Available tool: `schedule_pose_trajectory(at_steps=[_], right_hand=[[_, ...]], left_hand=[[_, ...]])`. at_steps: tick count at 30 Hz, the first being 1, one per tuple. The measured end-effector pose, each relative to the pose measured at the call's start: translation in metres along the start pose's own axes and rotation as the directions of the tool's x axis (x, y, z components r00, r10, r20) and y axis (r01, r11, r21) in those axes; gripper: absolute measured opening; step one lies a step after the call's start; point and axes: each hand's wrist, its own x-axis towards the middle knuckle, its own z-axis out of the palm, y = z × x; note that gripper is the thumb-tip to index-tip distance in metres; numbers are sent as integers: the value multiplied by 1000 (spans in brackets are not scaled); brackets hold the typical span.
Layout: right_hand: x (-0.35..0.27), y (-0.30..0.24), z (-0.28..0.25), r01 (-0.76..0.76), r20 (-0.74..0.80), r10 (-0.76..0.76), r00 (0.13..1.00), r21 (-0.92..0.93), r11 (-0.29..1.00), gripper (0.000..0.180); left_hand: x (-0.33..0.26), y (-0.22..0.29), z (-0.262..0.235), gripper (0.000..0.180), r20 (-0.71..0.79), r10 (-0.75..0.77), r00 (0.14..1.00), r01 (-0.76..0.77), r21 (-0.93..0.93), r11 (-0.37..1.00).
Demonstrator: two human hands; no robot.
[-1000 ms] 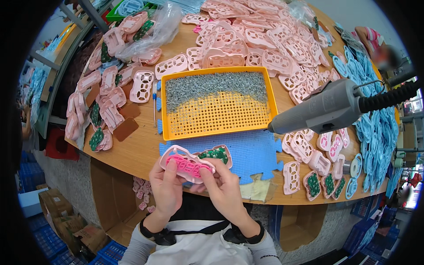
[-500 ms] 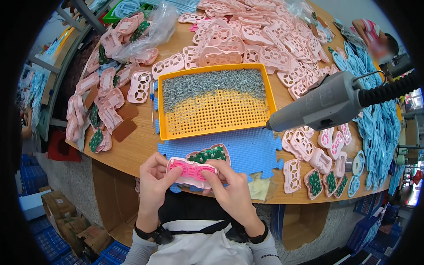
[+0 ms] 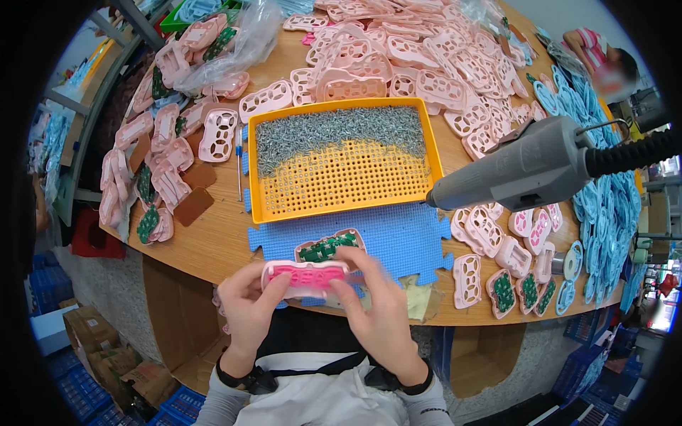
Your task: Assembling plastic toy parts using a power screwdriver.
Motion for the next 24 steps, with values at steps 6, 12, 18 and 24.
schedule_pose_trajectory(at_steps=[6, 12, 18, 24], right_hand=[[-35, -5, 14, 76, 69, -119, 990, 452, 889, 55], [-34, 12, 3, 160, -110, -121, 987, 504, 849, 48], [-31, 15, -27, -153, -21, 193, 981, 526, 837, 31], [1, 27, -33, -245, 140, 202, 969, 478, 843, 31]], left_hand=[[-2, 11, 12, 36, 249, 790, 560, -764, 525, 376], [-13, 7, 26, 48, 406, 671, 620, -759, 526, 384], [4, 4, 1, 49, 454, 668, 590, -781, 532, 328], [22, 3, -9, 42, 496, 512, 701, -705, 374, 602]])
